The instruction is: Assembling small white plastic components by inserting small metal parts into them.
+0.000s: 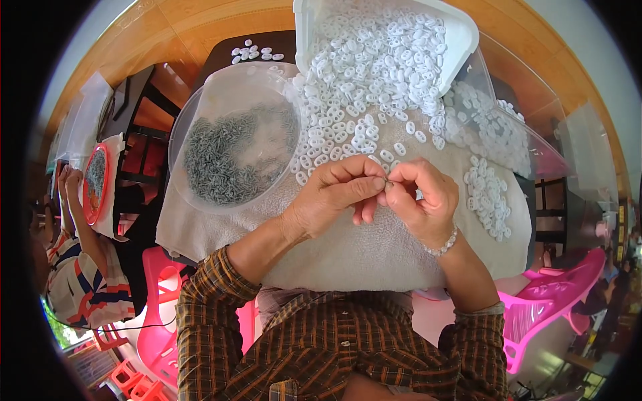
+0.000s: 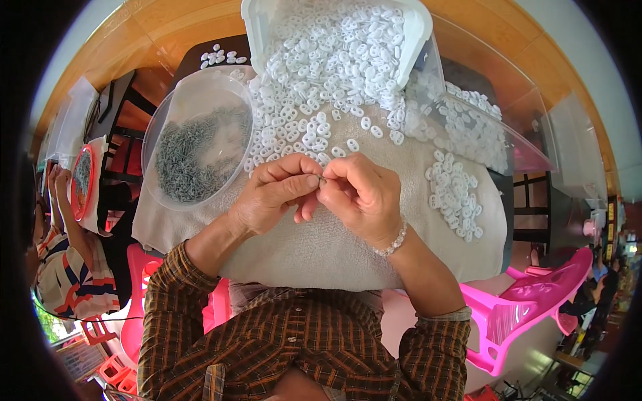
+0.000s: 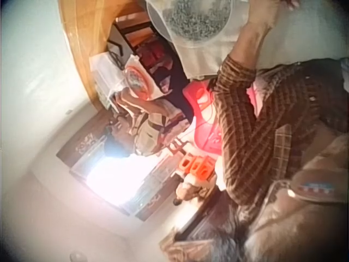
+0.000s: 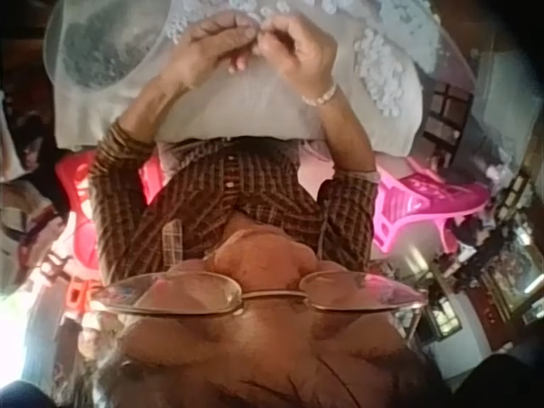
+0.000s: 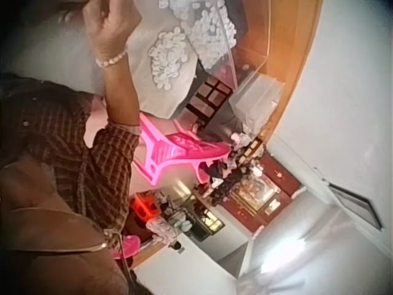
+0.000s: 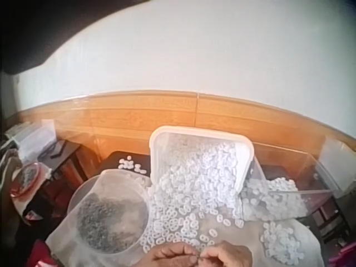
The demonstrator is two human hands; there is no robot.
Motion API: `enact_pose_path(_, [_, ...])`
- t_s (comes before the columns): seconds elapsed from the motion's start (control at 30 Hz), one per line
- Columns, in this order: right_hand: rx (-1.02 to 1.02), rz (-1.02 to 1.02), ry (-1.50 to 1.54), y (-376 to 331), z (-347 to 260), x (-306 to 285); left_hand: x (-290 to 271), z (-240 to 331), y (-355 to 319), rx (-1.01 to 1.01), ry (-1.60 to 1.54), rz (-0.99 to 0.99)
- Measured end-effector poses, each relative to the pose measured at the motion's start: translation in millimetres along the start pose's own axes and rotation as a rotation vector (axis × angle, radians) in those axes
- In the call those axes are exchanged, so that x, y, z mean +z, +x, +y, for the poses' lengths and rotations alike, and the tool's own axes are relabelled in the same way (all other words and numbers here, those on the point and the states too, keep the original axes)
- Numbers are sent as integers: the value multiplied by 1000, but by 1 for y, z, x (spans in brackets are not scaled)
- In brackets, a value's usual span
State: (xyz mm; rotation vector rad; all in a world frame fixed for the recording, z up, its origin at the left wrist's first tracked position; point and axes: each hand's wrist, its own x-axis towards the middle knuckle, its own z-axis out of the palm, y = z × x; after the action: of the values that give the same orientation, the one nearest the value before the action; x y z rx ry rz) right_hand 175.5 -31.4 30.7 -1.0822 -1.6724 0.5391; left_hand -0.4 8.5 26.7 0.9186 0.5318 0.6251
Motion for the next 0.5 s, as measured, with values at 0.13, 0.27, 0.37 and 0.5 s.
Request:
enact_pose_path(0.13, [17, -40, 77, 1, 0, -3, -1, -2, 1, 14, -41, -2])
enact_pose_path(0.27, [103, -82, 205, 0, -4, -2, -3, -2, 0, 4, -17, 25])
enact_pose_path(0.37, [118, -106, 142, -1, 0, -3, -3, -2, -1, -7, 17, 55])
enact_pose_path(0.5, [99, -116, 132, -3, 6, -2, 1, -1, -2, 19, 152, 130])
